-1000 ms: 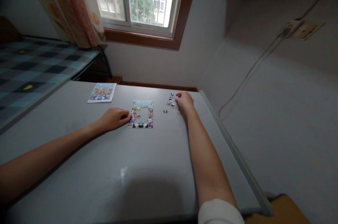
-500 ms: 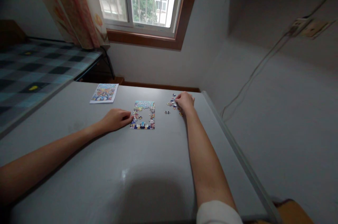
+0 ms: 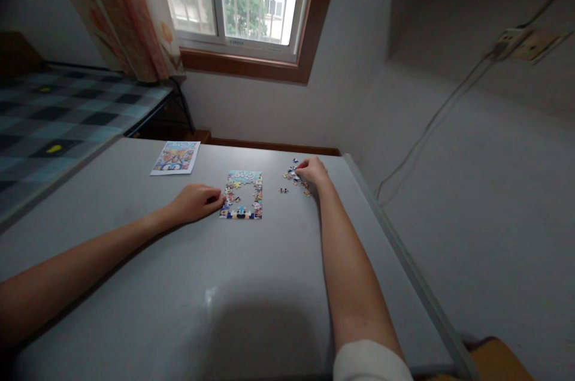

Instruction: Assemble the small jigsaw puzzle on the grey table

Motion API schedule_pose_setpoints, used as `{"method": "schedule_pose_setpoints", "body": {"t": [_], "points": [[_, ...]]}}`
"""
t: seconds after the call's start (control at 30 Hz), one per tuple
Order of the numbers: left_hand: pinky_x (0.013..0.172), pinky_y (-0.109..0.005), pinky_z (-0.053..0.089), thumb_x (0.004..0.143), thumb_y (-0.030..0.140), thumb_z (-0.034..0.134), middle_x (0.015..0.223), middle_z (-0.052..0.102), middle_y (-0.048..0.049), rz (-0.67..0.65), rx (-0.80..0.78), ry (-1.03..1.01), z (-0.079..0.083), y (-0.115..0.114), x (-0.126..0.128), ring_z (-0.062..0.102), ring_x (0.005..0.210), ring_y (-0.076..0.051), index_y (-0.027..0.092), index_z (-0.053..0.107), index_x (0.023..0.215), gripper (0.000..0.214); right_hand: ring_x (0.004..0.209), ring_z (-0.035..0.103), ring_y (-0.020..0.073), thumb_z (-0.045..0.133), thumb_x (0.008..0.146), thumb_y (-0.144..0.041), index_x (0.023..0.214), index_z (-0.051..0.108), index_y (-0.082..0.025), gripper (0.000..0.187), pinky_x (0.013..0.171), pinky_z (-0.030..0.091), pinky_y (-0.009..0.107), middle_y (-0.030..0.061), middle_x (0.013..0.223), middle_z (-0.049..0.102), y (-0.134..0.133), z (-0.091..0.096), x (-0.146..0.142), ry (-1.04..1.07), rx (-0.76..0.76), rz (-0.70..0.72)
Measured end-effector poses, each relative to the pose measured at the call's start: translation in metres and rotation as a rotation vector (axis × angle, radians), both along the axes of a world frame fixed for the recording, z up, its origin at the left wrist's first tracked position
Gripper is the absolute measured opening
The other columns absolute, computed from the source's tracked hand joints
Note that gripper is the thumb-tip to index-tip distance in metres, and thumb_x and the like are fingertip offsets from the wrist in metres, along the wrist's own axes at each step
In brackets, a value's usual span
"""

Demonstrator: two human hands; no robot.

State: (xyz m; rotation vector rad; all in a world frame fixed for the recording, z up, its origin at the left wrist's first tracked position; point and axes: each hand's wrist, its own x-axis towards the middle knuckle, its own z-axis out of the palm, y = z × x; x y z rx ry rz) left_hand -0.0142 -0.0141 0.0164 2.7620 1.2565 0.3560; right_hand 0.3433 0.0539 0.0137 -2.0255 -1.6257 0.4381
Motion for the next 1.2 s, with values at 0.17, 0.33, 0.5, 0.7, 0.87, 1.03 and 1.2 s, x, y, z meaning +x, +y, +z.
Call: {"method": "schedule_pose_setpoints", "body": {"t": [0.17,0.33,0.5,0.7,0.87,1.03,1.2], "points": [[0.055,-0.027,0.023,0.094,0.044,0.040,0.059,0.062,-0.0039,-0.009,0.009,-0.012,-0.002,0.001,-0.001,0.050,0.054,-0.014,0.018,0.057,0.062,0.044,0.068,0.063,0.0155,0.076,0.060,-0.018,0.072,0.071,-0.015,0.013,0.066,0.048,0.024,0.0043,0.073,0.071,-0.002,0.006,-0.004,0.043,-0.011,-0.005],[0.054,-0.027,0.023,0.094,0.043,0.041,0.058,0.061,-0.0032,-0.014,0.010,-0.013,-0.003,0.002,-0.001,0.050,0.053,-0.014,0.019,0.058,0.062,0.043,0.059,0.059,0.0123,0.073,0.059,-0.010,0.075,0.070,-0.011,0.017,0.057,0.045,0.021,0.0049,0.070,0.069,-0.001,0.009,-0.003,0.165,0.005,0.032],[0.054,-0.027,0.024,0.093,0.042,0.041,0.059,0.062,-0.0034,-0.008,0.010,-0.006,-0.002,0.002,-0.001,0.051,0.053,-0.014,0.019,0.059,0.062,0.043,0.067,0.062,0.0157,0.067,0.063,-0.011,0.076,0.073,-0.012,0.014,0.066,0.047,0.025,0.0074,0.074,0.071,0.000,0.017,-0.002,0.163,0.078,-0.042],[0.055,-0.027,0.024,0.093,0.041,0.042,0.059,0.063,-0.0040,-0.009,0.012,-0.001,-0.001,0.001,-0.001,0.051,0.054,-0.014,0.018,0.060,0.063,0.042,0.070,0.062,0.0147,0.068,0.070,-0.020,0.086,0.075,-0.012,0.020,0.066,0.048,0.026,0.0085,0.083,0.073,-0.014,0.041,-0.032,0.402,0.120,0.231],[0.055,-0.027,0.024,0.093,0.041,0.042,0.059,0.062,-0.0037,-0.017,0.013,-0.014,-0.001,0.001,-0.001,0.050,0.053,-0.014,0.018,0.059,0.063,0.042,0.070,0.062,0.0144,0.069,0.075,-0.022,0.091,0.077,-0.014,0.019,0.064,0.048,0.026,0.0084,0.083,0.073,-0.026,0.045,-0.080,0.399,-0.092,0.525],[0.055,-0.027,0.023,0.093,0.041,0.043,0.058,0.062,-0.0032,-0.018,0.007,-0.022,-0.001,0.001,-0.001,0.049,0.052,-0.013,0.018,0.058,0.062,0.042,0.072,0.063,0.0147,0.068,0.077,-0.013,0.089,0.078,-0.014,0.015,0.066,0.049,0.025,0.0085,0.084,0.074,-0.026,0.031,-0.116,0.273,-0.172,0.644],[0.055,-0.027,0.024,0.093,0.040,0.044,0.059,0.062,-0.0030,-0.015,0.005,-0.019,-0.002,0.001,0.000,0.049,0.052,-0.014,0.018,0.059,0.063,0.041,0.072,0.064,0.0146,0.071,0.076,-0.011,0.085,0.078,-0.014,0.012,0.068,0.048,0.025,0.0076,0.082,0.074,-0.027,0.028,-0.127,0.138,-0.086,0.607]]}}
